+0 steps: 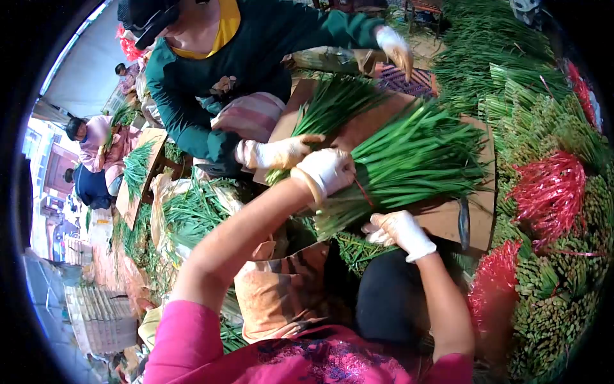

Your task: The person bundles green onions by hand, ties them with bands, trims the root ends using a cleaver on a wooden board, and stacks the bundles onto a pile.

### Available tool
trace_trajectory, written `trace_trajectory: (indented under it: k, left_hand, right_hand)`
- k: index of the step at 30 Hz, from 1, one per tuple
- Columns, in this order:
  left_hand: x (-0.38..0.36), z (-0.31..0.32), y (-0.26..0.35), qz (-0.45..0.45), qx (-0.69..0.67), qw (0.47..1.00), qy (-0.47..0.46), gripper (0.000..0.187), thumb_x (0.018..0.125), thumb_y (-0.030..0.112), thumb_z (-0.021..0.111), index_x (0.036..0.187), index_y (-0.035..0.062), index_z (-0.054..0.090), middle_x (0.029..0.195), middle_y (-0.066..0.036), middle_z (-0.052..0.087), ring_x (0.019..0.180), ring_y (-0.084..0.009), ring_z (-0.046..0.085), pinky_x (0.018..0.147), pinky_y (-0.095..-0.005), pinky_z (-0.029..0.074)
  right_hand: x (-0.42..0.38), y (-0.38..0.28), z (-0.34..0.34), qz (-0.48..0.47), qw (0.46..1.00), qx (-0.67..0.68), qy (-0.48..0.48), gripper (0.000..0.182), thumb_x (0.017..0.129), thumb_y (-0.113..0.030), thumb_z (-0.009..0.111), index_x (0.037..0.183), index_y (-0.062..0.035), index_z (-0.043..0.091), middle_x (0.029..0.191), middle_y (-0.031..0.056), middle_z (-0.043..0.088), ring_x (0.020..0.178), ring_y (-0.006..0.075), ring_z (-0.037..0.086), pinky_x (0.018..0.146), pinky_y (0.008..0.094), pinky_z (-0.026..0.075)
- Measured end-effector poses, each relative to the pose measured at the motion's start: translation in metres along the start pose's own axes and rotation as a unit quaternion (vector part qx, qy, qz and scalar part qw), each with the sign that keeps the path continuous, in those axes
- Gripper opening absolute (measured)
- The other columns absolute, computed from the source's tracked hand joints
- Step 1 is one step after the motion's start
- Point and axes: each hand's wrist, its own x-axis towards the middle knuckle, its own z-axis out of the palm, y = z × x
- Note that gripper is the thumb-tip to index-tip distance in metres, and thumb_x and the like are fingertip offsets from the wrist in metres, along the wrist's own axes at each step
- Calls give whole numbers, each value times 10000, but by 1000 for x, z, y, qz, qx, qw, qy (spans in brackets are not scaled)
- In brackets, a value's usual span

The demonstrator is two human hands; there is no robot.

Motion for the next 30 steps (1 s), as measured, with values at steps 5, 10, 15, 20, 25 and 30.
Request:
trace_trajectory:
  k: [5,10,15,20,25,30]
  left_hand:
    - [13,-12,-21,-122,-11,990,-71,227,765,272,567,824,64,639,768,-146,643,733,-277,634,679,-360,490]
    - [16,-11,7,-91,2,985,-147,208,764,257,555,818,78,644,775,-153,634,737,-322,620,660,-382,493]
    - [-1,-11,33,9,78,993,-91,166,758,221,547,749,79,630,644,-169,591,624,-347,596,585,-408,485]
    - [5,-41,13,3,71,997,25,120,718,189,603,728,73,633,645,-141,612,615,-308,611,573,-389,486]
    - [-4,-46,37,-1,70,997,-29,179,702,243,617,773,85,663,662,-135,625,649,-319,619,616,-376,504]
    - [8,-40,10,114,-91,980,133,128,753,165,615,770,38,626,738,-140,637,695,-269,630,635,-341,499]
  right_hand:
    - [-21,-61,24,-310,627,-650,297,945,604,-465,732,1373,-96,324,1400,34,332,1254,226,340,1051,447,212]
    - [48,-40,13,-245,583,-723,278,1081,620,-594,663,1427,-70,170,1455,57,248,1331,238,255,1075,490,138]
    - [50,-42,14,-243,590,-712,292,1087,611,-592,677,1432,-101,162,1452,55,252,1321,238,269,1067,494,151]
    - [6,-61,4,-395,767,-436,257,716,698,-250,716,1320,-89,401,1260,119,492,1110,281,505,897,371,424]
    - [58,-46,29,-374,898,-54,223,189,756,-126,658,882,5,606,762,142,646,690,273,625,648,324,480]
    - [43,-37,40,-284,914,226,180,92,828,-77,582,830,12,606,672,64,618,544,78,525,470,193,375]
